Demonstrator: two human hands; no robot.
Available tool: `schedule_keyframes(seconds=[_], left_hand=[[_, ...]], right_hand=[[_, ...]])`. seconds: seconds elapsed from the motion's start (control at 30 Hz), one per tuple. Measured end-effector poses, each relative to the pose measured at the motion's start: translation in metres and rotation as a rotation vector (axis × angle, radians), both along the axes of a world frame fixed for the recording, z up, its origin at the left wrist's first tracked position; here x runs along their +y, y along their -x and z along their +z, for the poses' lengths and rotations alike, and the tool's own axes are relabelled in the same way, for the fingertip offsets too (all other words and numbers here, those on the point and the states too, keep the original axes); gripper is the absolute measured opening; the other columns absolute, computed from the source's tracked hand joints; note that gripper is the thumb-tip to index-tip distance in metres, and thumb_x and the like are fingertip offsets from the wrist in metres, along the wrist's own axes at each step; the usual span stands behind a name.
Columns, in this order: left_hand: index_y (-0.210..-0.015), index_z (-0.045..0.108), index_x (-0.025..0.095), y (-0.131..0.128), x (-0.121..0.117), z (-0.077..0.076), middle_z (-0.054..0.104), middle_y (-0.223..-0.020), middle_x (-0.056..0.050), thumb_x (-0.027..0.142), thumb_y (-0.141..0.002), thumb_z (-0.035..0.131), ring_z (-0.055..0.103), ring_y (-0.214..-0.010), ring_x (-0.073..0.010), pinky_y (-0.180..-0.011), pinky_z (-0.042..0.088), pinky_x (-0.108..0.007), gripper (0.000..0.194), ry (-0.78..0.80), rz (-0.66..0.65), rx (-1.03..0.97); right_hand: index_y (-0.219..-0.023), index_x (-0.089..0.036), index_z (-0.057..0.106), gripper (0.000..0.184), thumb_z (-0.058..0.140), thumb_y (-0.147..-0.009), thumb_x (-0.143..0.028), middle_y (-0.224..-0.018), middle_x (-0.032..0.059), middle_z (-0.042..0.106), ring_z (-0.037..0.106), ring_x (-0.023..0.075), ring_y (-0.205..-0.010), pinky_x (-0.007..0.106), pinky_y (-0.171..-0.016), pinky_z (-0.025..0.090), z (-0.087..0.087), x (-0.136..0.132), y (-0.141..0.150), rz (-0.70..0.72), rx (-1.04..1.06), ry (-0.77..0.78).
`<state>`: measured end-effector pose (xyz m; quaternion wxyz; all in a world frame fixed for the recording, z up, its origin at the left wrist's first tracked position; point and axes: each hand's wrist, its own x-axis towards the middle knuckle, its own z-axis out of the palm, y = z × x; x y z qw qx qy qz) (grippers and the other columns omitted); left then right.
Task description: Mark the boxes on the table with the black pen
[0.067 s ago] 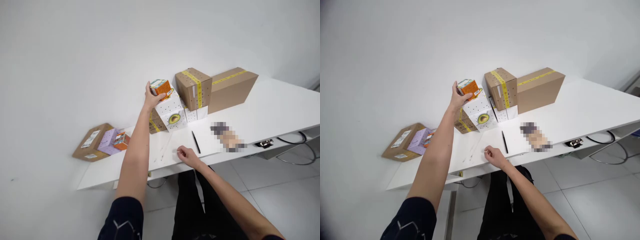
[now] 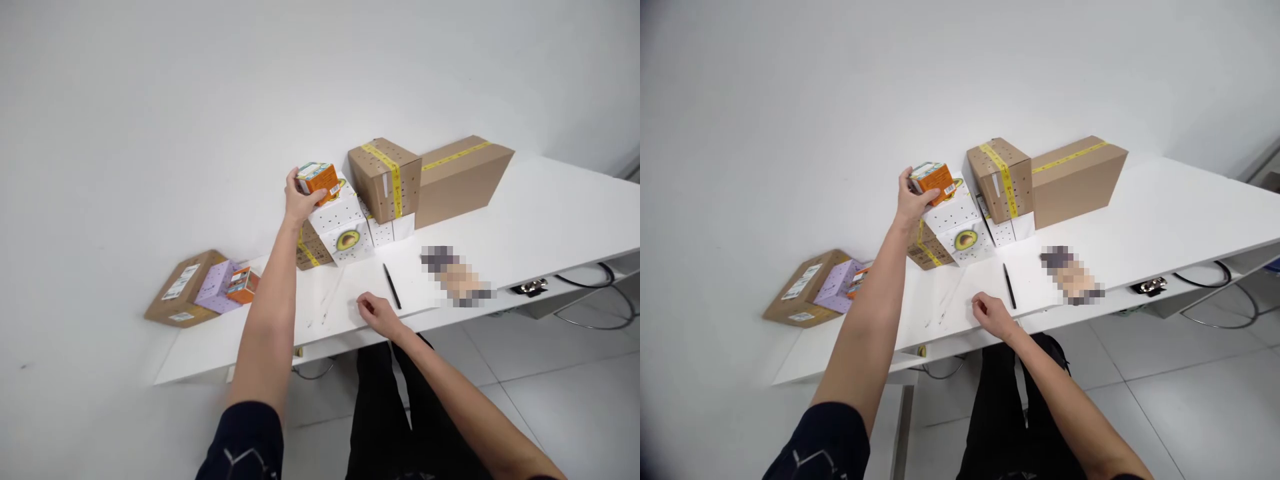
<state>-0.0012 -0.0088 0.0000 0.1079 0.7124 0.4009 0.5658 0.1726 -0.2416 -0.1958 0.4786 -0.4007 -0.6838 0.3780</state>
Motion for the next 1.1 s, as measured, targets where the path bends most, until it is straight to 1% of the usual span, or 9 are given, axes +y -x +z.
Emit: schedule_keyframes(seconds=[0.1,0.2,0.4,0.5,0.6,0.7,0.87,0.97,1.1], left_hand=[[-0.138,0.031,0.028,0.008,-0.046,-0.004,0.037,-0.142,-0.010,0.053,-0.064,0.080,0.042,-0.131,-0.0290,-0.107,0.040,-0.047,0.092,-0.027,0.017,-0.001],[-0.138,0.026,0.033,0.019,-0.119,-0.023,0.033,-0.141,-0.008,0.052,-0.064,0.079,0.040,-0.132,-0.0292,-0.106,0.042,-0.045,0.094,-0.136,0.055,0.081],[-0.132,0.033,0.029,0.021,-0.240,-0.115,0.032,-0.138,-0.014,0.033,-0.061,0.082,0.033,-0.136,-0.0358,-0.107,0.037,-0.055,0.087,-0.159,0.112,0.414],[-0.133,0.032,0.028,0.012,-0.261,-0.163,0.026,-0.142,-0.016,0.025,-0.065,0.078,0.032,-0.138,-0.0345,-0.106,0.040,-0.053,0.083,-0.064,0.081,0.465],[-0.140,0.023,0.026,0.003,-0.266,-0.192,0.027,-0.141,-0.018,0.027,-0.067,0.078,0.032,-0.138,-0.0330,-0.107,0.039,-0.051,0.091,0.088,0.166,0.374],[-0.146,0.012,0.023,-0.005,-0.267,-0.195,0.028,-0.141,-0.019,0.030,-0.068,0.077,0.032,-0.138,-0.0320,-0.106,0.041,-0.049,0.102,0.208,0.236,0.279],[-0.148,0.013,0.022,-0.018,-0.273,-0.161,0.032,-0.144,-0.020,0.035,-0.071,0.073,0.032,-0.138,-0.0347,-0.107,0.035,-0.055,0.098,0.249,0.319,0.443],[-0.148,0.014,0.023,-0.023,-0.276,-0.147,0.035,-0.145,-0.019,0.034,-0.072,0.073,0.034,-0.137,-0.0348,-0.108,0.031,-0.057,0.097,0.286,0.316,0.496],[-0.150,0.011,0.024,-0.018,-0.275,-0.157,0.035,-0.146,-0.018,0.040,-0.067,0.077,0.037,-0.135,-0.0341,-0.109,0.032,-0.056,0.107,0.378,0.244,0.307]], right_hand=[[-0.083,-0.021,0.056,0.012,0.046,-0.085,-0.028,-0.059,-0.0030,0.052,0.048,0.0120,-0.053,0.024,-0.054,0.040,-0.006,0.000,-0.002,-0.002,0.028,0.023],[-0.085,-0.022,0.056,0.012,0.049,-0.084,-0.032,-0.059,-0.0035,0.053,0.048,0.0120,-0.051,0.024,-0.052,0.040,-0.008,-0.001,-0.002,-0.029,0.114,0.082],[-0.092,-0.022,0.053,0.019,0.050,-0.085,-0.040,-0.063,-0.0039,0.056,0.050,0.0107,-0.046,0.024,-0.047,0.042,-0.014,0.002,0.005,-0.197,0.383,0.255],[-0.094,-0.022,0.053,0.020,0.049,-0.087,-0.041,-0.065,-0.0034,0.057,0.053,0.0122,-0.051,0.026,-0.052,0.046,-0.015,0.000,0.008,-0.327,0.405,0.239],[-0.094,-0.022,0.055,0.025,0.046,-0.089,-0.044,-0.073,0.0001,0.061,0.059,0.0158,-0.066,0.031,-0.064,0.050,-0.013,-0.004,0.008,-0.369,0.334,0.183],[-0.105,-0.021,0.056,0.034,0.043,-0.091,-0.049,-0.092,0.0057,0.063,0.061,0.0197,-0.084,0.037,-0.080,0.051,-0.011,-0.007,0.006,-0.306,0.247,0.080],[-0.125,-0.020,0.050,0.058,0.055,-0.082,-0.058,-0.127,0.0144,0.047,0.044,0.0279,-0.124,0.046,-0.103,0.041,-0.008,-0.016,0.007,-0.169,0.083,-0.108],[-0.117,-0.020,0.056,0.050,0.058,-0.082,-0.055,-0.121,0.0139,0.052,0.047,0.0285,-0.119,0.047,-0.102,0.040,-0.007,-0.021,0.008,-0.195,0.037,-0.084],[-0.102,-0.022,0.062,0.033,0.048,-0.090,-0.049,-0.096,0.0090,0.064,0.056,0.0247,-0.095,0.042,-0.089,0.045,-0.004,-0.025,0.008,-0.226,-0.014,0.045]])
